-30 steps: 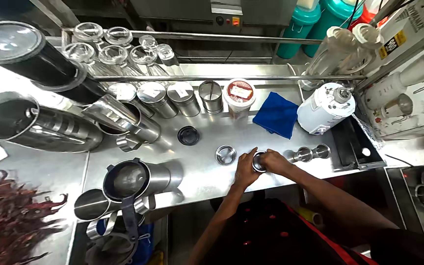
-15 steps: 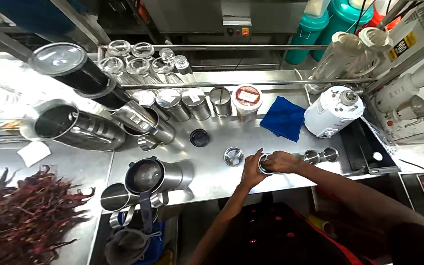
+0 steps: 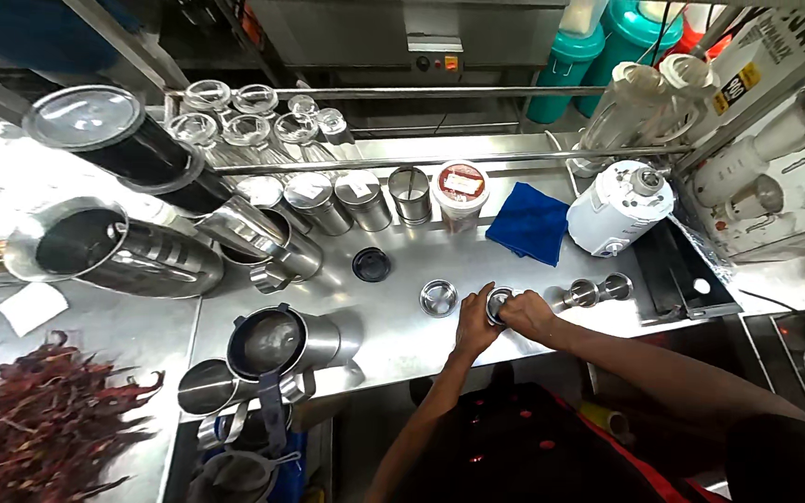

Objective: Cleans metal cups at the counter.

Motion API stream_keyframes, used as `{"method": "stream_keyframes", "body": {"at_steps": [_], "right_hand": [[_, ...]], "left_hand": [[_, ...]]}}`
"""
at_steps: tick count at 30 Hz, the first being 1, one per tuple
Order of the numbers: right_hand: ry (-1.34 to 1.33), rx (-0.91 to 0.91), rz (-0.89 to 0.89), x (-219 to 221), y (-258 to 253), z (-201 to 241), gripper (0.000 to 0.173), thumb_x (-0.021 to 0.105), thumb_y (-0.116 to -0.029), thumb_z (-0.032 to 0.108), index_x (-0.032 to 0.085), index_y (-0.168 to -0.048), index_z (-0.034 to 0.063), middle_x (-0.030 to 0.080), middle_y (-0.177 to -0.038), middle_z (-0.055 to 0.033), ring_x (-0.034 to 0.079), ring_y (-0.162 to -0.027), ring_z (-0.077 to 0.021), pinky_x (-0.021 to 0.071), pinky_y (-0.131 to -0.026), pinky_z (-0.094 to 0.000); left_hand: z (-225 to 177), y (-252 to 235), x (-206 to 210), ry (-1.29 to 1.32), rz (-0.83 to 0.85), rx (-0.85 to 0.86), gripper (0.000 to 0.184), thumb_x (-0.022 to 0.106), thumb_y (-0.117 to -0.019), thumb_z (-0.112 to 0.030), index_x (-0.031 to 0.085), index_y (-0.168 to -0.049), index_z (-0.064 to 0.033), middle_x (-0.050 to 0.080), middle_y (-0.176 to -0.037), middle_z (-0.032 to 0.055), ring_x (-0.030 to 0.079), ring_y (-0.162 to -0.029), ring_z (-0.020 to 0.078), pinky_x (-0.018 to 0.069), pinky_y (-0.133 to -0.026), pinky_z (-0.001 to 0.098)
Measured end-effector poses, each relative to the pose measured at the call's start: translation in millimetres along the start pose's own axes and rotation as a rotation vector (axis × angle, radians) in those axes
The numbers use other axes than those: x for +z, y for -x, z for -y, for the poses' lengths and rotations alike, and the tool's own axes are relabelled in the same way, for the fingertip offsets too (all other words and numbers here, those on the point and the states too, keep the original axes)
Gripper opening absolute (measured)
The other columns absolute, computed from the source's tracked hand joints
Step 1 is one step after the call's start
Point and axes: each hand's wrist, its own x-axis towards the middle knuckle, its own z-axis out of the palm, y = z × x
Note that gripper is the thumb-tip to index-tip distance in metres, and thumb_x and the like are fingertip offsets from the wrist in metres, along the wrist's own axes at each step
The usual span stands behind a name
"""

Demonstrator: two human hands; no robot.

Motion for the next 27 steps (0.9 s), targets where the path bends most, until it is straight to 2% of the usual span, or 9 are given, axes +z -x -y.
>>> {"method": "stream_keyframes", "body": {"at_steps": [3,4,7,10,13,17,20,24,27], "right_hand": [[-0.293,0.077,0.217,-14.5,-5.4,-9.8,0.007,0.067,-0.0902,0.009,0.072,-0.094,0.0059,0.070,-0.094,-0.0171,0.068,-0.090,-0.0382,0.0528,-0.071,-0.0586],[-0.471,0.109,0.185,-9.4,-8.0,-24.7,0.010,0.070,-0.0878,0.013,0.076,-0.096,0.0106,0.072,-0.096,-0.0143,0.069,-0.094,-0.0362,0.0528,-0.075,-0.0616],[-1.032,0.259,-0.143,8.9,-0.2,-56.9,0.015,0.072,-0.0932,0.015,0.080,-0.106,0.0134,0.077,-0.101,-0.0060,0.071,-0.091,-0.0222,0.0572,-0.085,-0.0530],[-1.292,0.418,-0.420,19.7,18.9,-48.7,0.016,0.072,-0.0930,0.009,0.078,-0.108,0.0075,0.076,-0.098,-0.0063,0.070,-0.081,-0.0158,0.0589,-0.076,-0.0390],[-1.126,0.466,-0.459,31.7,23.3,-21.7,0.018,0.073,-0.0914,0.008,0.077,-0.108,0.0046,0.075,-0.092,-0.0093,0.071,-0.078,-0.0187,0.0605,-0.076,-0.0403],[-0.725,0.359,-0.334,42.5,-5.1,4.2,0.018,0.065,-0.0932,0.004,0.078,-0.106,0.0035,0.073,-0.105,-0.0165,0.070,-0.101,-0.0323,0.0571,-0.091,-0.0508],[-0.504,0.308,-0.262,46.7,-24.8,8.5,0.014,0.062,-0.0908,-0.002,0.075,-0.095,0.0020,0.072,-0.103,-0.0160,0.069,-0.101,-0.0331,0.0565,-0.089,-0.0486],[-0.496,0.116,-0.327,54.4,-20.9,1.8,0.011,0.065,-0.0876,-0.004,0.074,-0.091,0.0015,0.072,-0.099,-0.0146,0.070,-0.100,-0.0314,0.0571,-0.091,-0.0468],[-0.547,-0.059,-0.252,56.8,-11.4,-9.2,0.010,0.065,-0.0892,-0.001,0.074,-0.093,0.0023,0.072,-0.100,-0.0145,0.069,-0.101,-0.0318,0.0564,-0.090,-0.0501]], "left_hand": [[3.3,0.8,0.6,0.019,-0.011,0.037,0.099,0.093,-0.0663,-0.037,0.047,-0.152,-0.0166,0.066,-0.122,0.0143,0.061,-0.111,0.0336,0.0461,-0.104,0.0516],[3.8,0.4,0.7,0.020,-0.016,0.046,0.100,0.093,-0.0666,-0.040,0.046,-0.152,-0.0160,0.067,-0.123,0.0136,0.061,-0.111,0.0329,0.0460,-0.105,0.0513],[4.1,-1.1,-0.8,0.040,-0.021,0.054,0.103,0.093,-0.0665,-0.041,0.045,-0.153,-0.0148,0.066,-0.126,0.0131,0.061,-0.112,0.0321,0.0464,-0.105,0.0506],[4.2,2.1,0.3,0.042,-0.046,0.068,0.105,0.094,-0.0655,-0.041,0.043,-0.154,-0.0172,0.066,-0.125,0.0122,0.061,-0.109,0.0311,0.0477,-0.102,0.0494],[0.0,4.8,-1.4,0.031,-0.050,0.060,0.106,0.095,-0.0664,-0.037,0.041,-0.156,-0.0191,0.064,-0.123,0.0147,0.060,-0.109,0.0339,0.0487,-0.098,0.0523],[-0.7,4.5,0.3,-0.005,-0.024,0.035,0.109,0.096,-0.0640,-0.033,0.039,-0.156,-0.0199,0.064,-0.123,0.0158,0.059,-0.110,0.0348,0.0485,-0.099,0.0533],[-2.7,4.4,0.0,-0.021,-0.019,0.016,0.106,0.095,-0.0632,-0.026,0.042,-0.155,-0.0185,0.064,-0.121,0.0155,0.059,-0.108,0.0347,0.0486,-0.097,0.0527],[-0.6,0.7,2.2,-0.031,-0.002,-0.009,0.104,0.092,-0.0633,-0.029,0.043,-0.154,-0.0192,0.066,-0.121,0.0127,0.061,-0.107,0.0317,0.0476,-0.100,0.0493],[-3.0,-1.8,-0.4,-0.032,0.020,-0.020,0.104,0.092,-0.0647,-0.031,0.043,-0.155,-0.0167,0.066,-0.123,0.0143,0.061,-0.110,0.0336,0.0462,-0.103,0.0516]]}}
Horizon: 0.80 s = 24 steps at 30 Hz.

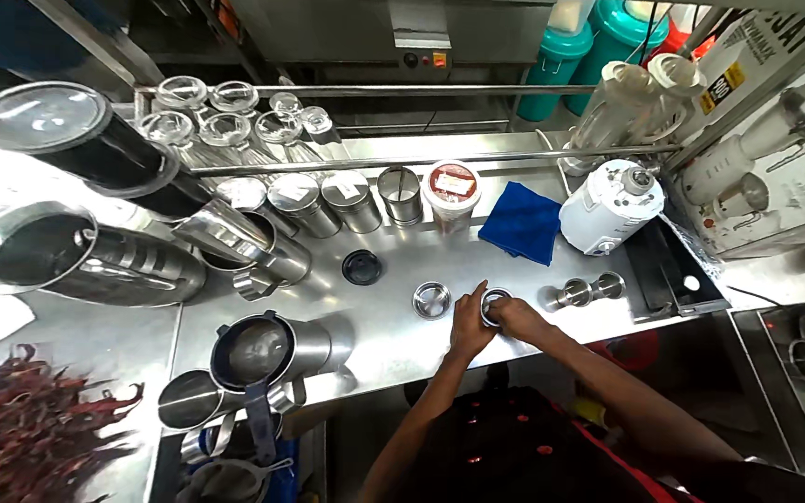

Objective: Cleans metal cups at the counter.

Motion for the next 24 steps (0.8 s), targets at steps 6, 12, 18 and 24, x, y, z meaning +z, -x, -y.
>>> {"method": "stream_keyframes", "body": {"at_steps": [6,12,18,24], "right_hand": [[0.184,0.073,-0.243,13.2,-19.1,5.1,0.009,0.066,-0.0866,-0.001,0.074,-0.087,0.0031,0.073,-0.092,-0.0120,0.070,-0.092,-0.0288,0.0559,-0.085,-0.0448],[0.028,0.145,-0.204,15.4,-11.1,10.5,0.011,0.064,-0.0888,-0.002,0.074,-0.088,0.0026,0.072,-0.094,-0.0130,0.068,-0.099,-0.0314,0.0556,-0.089,-0.0470],[-0.001,-0.027,0.014,-3.3,-3.5,-8.4,0.011,0.066,-0.0898,0.004,0.076,-0.087,0.0070,0.073,-0.096,-0.0096,0.066,-0.101,-0.0296,0.0530,-0.091,-0.0473],[0.206,0.178,-0.207,11.8,-23.6,14.5,0.009,0.065,-0.0888,0.001,0.074,-0.089,0.0027,0.072,-0.093,-0.0129,0.068,-0.095,-0.0307,0.0550,-0.085,-0.0455]], "left_hand": [[4.2,-2.2,4.8,0.002,-0.048,0.017,0.094,0.088,-0.0671,-0.026,0.048,-0.151,-0.0154,0.068,-0.123,0.0107,0.062,-0.109,0.0307,0.0465,-0.103,0.0488],[3.4,1.7,5.9,0.010,-0.064,0.013,0.090,0.085,-0.0697,-0.025,0.048,-0.151,-0.0154,0.068,-0.118,0.0112,0.062,-0.106,0.0304,0.0483,-0.099,0.0488],[2.0,1.4,3.4,0.015,-0.048,0.001,0.097,0.092,-0.0659,-0.031,0.048,-0.151,-0.0157,0.067,-0.120,0.0129,0.062,-0.106,0.0317,0.0481,-0.100,0.0494],[2.0,0.8,4.6,0.029,-0.085,0.003,0.086,0.086,-0.0711,-0.022,0.050,-0.149,-0.0135,0.067,-0.121,0.0146,0.062,-0.106,0.0333,0.0493,-0.098,0.0503]]}}
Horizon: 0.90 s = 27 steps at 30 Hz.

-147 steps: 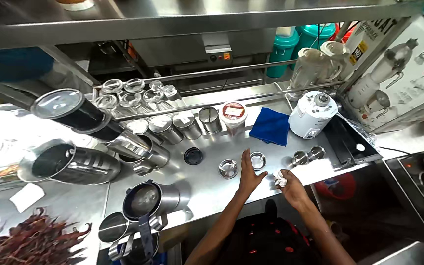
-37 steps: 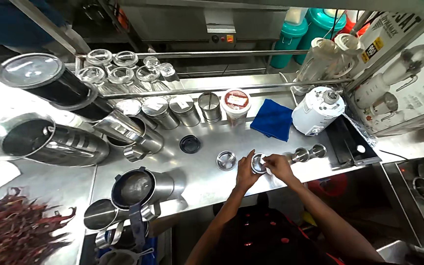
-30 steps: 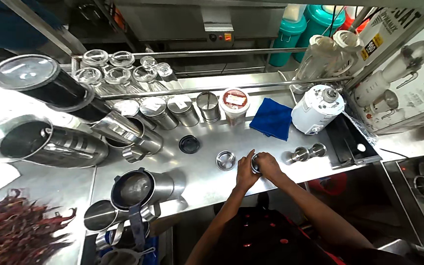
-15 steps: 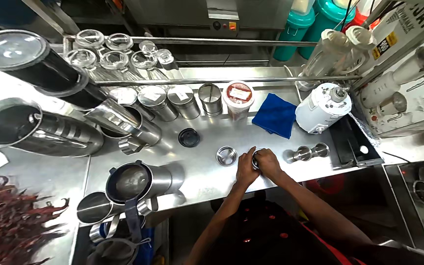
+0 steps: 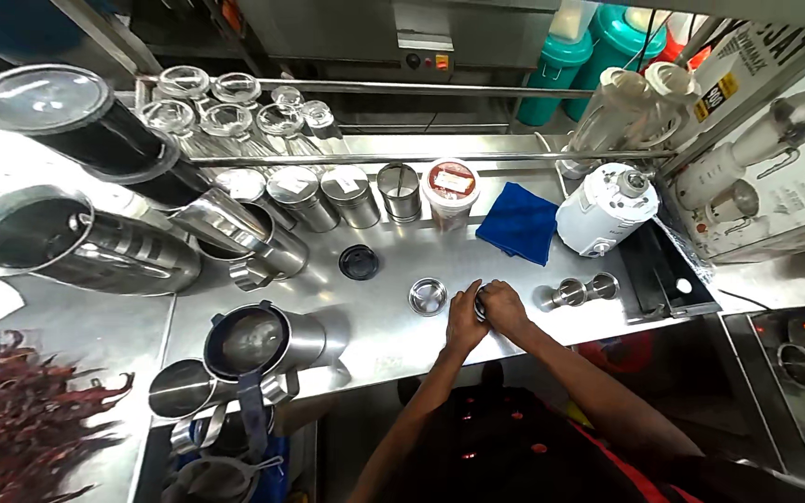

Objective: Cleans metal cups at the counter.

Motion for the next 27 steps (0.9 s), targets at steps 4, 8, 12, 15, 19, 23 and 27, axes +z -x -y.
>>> {"method": "stream_keyframes", "body": {"at_steps": [4,8,12,15,19,23,27], "right_hand": [[0.078,0.096,-0.005,-5.7,2.5,-1.8,0.010,0.066,-0.0871,0.002,0.075,-0.090,0.0043,0.072,-0.092,-0.0122,0.066,-0.095,-0.0317,0.0534,-0.086,-0.0459],[0.014,0.153,-0.061,-25.6,11.0,-11.0,0.010,0.067,-0.0889,0.007,0.076,-0.089,0.0064,0.071,-0.087,-0.0121,0.066,-0.092,-0.0324,0.0535,-0.082,-0.0484],[0.150,-0.059,0.027,-18.3,1.6,-4.5,0.009,0.066,-0.0874,0.000,0.073,-0.090,0.0031,0.071,-0.097,-0.0138,0.066,-0.101,-0.0332,0.0533,-0.088,-0.0478],[0.280,-0.081,0.130,-21.7,-7.2,6.8,0.009,0.063,-0.0892,0.000,0.071,-0.087,0.0025,0.070,-0.094,-0.0148,0.065,-0.099,-0.0327,0.0518,-0.085,-0.0463],[0.058,0.011,0.436,-45.7,-12.5,11.3,0.012,0.065,-0.0921,0.005,0.071,-0.102,0.0004,0.071,-0.106,-0.0200,0.066,-0.105,-0.0384,0.0525,-0.088,-0.0572],[-0.884,0.177,0.193,-54.2,6.1,-35.2,0.013,0.070,-0.0934,0.008,0.075,-0.099,-0.0023,0.073,-0.092,-0.0122,0.069,-0.085,-0.0196,0.0580,-0.083,-0.0420],[-1.468,0.487,-0.185,-89.1,53.6,-21.0,0.013,0.067,-0.0961,0.008,0.071,-0.106,0.0012,0.069,-0.090,-0.0069,0.063,-0.074,-0.0126,0.0565,-0.072,-0.0319]], "left_hand": [[-1.1,0.5,-2.7,0.023,0.015,-0.019,0.095,0.091,-0.0672,-0.024,0.047,-0.151,-0.0133,0.066,-0.122,0.0167,0.062,-0.109,0.0350,0.0495,-0.100,0.0517],[0.1,-1.6,-4.0,0.025,0.009,-0.016,0.101,0.094,-0.0659,-0.036,0.046,-0.152,-0.0148,0.066,-0.123,0.0155,0.062,-0.110,0.0335,0.0493,-0.102,0.0509],[0.8,0.7,-2.5,0.023,0.010,-0.002,0.098,0.092,-0.0660,-0.027,0.046,-0.152,-0.0137,0.066,-0.123,0.0169,0.062,-0.108,0.0346,0.0494,-0.100,0.0514],[1.3,3.8,-1.9,0.020,-0.009,0.025,0.096,0.091,-0.0698,-0.021,0.044,-0.153,-0.0155,0.064,-0.121,0.0174,0.060,-0.107,0.0354,0.0510,-0.094,0.0533],[3.5,3.8,0.2,0.001,-0.036,0.085,0.095,0.089,-0.0708,-0.022,0.043,-0.153,-0.0137,0.065,-0.121,0.0156,0.061,-0.107,0.0346,0.0503,-0.095,0.0535],[1.4,1.0,-2.0,0.029,-0.019,0.059,0.109,0.093,-0.0692,-0.034,0.034,-0.158,-0.0148,0.061,-0.133,0.0168,0.060,-0.116,0.0355,0.0500,-0.101,0.0551],[-12.0,14.0,-15.8,0.138,0.040,0.051,0.134,0.097,-0.0618,-0.032,0.013,-0.164,-0.0162,0.030,-0.164,0.0120,0.043,-0.143,0.0297,0.0428,-0.114,0.0509]]}}
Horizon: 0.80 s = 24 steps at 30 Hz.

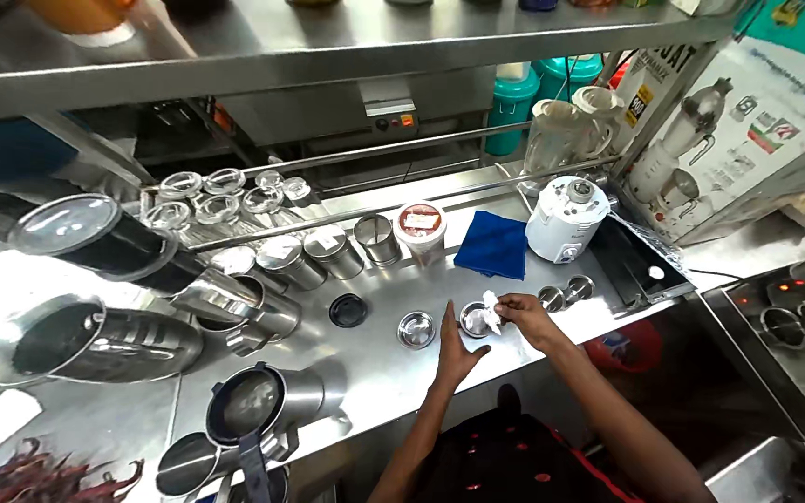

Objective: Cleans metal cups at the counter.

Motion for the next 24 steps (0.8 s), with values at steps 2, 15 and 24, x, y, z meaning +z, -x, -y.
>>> {"method": "stream_keyframes", "body": {"at_steps": [2,15,24], "right_hand": [[-0.120,-0.032,-0.047,2.4,24.1,9.0,0.012,0.067,-0.0967,0.009,0.072,-0.107,0.0038,0.070,-0.092,-0.0068,0.064,-0.076,-0.0129,0.0574,-0.074,-0.0328],[-0.287,-0.112,0.059,33.6,65.8,77.5,0.009,0.072,-0.0932,0.011,0.074,-0.098,0.0043,0.069,-0.088,-0.0075,0.064,-0.074,-0.0110,0.0569,-0.072,-0.0297],[-0.058,-0.080,0.094,61.0,57.5,89.8,0.022,0.064,-0.1017,0.018,0.071,-0.120,0.0087,0.070,-0.101,-0.0096,0.065,-0.084,-0.0172,0.0569,-0.076,-0.0338]], "left_hand": [[-27.7,14.7,-13.0,0.032,-0.021,-0.017,0.115,0.093,-0.0687,-0.037,0.028,-0.161,-0.0147,0.022,-0.168,0.0109,0.035,-0.149,0.0289,0.0403,-0.116,0.0530],[-160.3,21.4,-88.9,0.969,0.037,-0.223,0.010,0.068,-0.0945,-0.009,0.072,-0.099,-0.0022,0.070,-0.094,0.0158,0.069,-0.082,0.0224,0.0604,-0.081,0.0415],[-177.5,22.9,-102.1,0.669,-0.136,-0.094,0.043,0.080,-0.0837,-0.001,0.061,-0.122,-0.0082,0.070,-0.099,0.0158,0.071,-0.086,0.0274,0.0618,-0.079,0.0407]]}}
